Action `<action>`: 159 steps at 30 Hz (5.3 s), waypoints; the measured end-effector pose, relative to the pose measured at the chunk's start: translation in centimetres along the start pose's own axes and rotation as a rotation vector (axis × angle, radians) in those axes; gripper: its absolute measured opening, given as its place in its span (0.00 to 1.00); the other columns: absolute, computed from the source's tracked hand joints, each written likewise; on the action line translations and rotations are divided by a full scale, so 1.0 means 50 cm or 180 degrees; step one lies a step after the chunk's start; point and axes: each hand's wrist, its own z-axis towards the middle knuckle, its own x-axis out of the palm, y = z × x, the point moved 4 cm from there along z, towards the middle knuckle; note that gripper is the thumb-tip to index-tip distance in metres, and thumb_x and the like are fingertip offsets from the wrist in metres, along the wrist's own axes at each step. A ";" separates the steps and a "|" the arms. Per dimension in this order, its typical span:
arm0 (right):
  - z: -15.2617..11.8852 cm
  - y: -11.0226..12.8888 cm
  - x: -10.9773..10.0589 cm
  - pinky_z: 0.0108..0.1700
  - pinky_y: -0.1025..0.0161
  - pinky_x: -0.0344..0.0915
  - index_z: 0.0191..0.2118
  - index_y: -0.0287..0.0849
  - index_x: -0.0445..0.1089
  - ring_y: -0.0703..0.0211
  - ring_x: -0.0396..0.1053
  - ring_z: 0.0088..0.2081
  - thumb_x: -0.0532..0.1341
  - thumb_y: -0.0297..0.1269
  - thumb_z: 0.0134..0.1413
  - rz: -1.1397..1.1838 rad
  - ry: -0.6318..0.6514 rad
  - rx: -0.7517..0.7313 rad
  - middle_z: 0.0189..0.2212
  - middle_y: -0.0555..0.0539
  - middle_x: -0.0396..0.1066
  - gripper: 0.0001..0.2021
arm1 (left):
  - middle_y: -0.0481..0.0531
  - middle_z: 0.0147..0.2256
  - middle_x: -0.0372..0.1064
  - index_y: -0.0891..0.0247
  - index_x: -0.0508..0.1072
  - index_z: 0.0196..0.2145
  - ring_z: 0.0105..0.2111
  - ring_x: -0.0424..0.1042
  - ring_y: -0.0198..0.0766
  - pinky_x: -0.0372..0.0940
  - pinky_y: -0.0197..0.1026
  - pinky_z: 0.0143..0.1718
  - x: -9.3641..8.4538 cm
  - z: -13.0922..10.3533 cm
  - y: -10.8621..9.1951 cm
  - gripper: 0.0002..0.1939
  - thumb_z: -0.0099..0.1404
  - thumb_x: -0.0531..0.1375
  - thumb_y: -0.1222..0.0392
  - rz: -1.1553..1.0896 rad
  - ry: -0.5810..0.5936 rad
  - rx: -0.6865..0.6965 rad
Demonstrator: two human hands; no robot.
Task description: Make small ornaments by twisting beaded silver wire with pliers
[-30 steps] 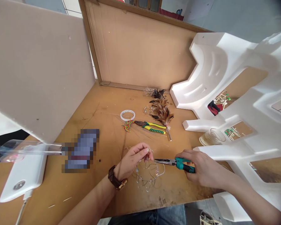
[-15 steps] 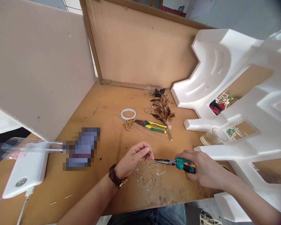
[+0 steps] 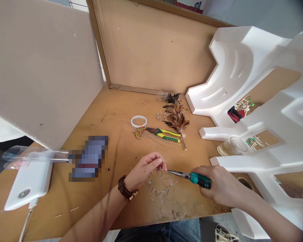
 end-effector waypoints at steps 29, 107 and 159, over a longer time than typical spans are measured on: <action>-0.017 -0.035 0.021 0.31 0.65 0.59 0.40 0.46 0.68 0.59 0.68 0.29 0.53 0.29 0.42 0.0094 -0.0489 0.0168 0.31 0.51 0.71 0.16 | 0.48 0.25 0.66 0.64 0.71 0.28 0.29 0.63 0.34 0.57 0.36 0.34 -0.012 0.003 -0.008 0.08 0.59 0.58 0.57 0.0637 -0.0330 0.0060; -0.030 0.050 0.038 0.32 0.62 0.55 0.43 0.42 0.68 0.58 0.65 0.31 0.56 0.36 0.51 -0.1546 -0.1938 -0.0073 0.31 0.47 0.70 0.13 | 0.50 0.29 0.69 0.63 0.69 0.29 0.31 0.68 0.36 0.62 0.38 0.36 0.013 -0.016 -0.008 0.04 0.58 0.54 0.67 0.2482 -0.1030 0.1036; 0.111 -0.092 0.167 0.44 0.51 0.61 0.47 0.40 0.66 0.48 0.63 0.43 0.56 0.47 0.53 -0.0273 -0.2115 0.0350 0.42 0.39 0.66 0.20 | 0.49 0.24 0.66 0.67 0.71 0.27 0.27 0.63 0.32 0.58 0.36 0.33 -0.025 0.016 0.017 0.08 0.54 0.61 0.58 -0.0471 -0.0983 -0.0206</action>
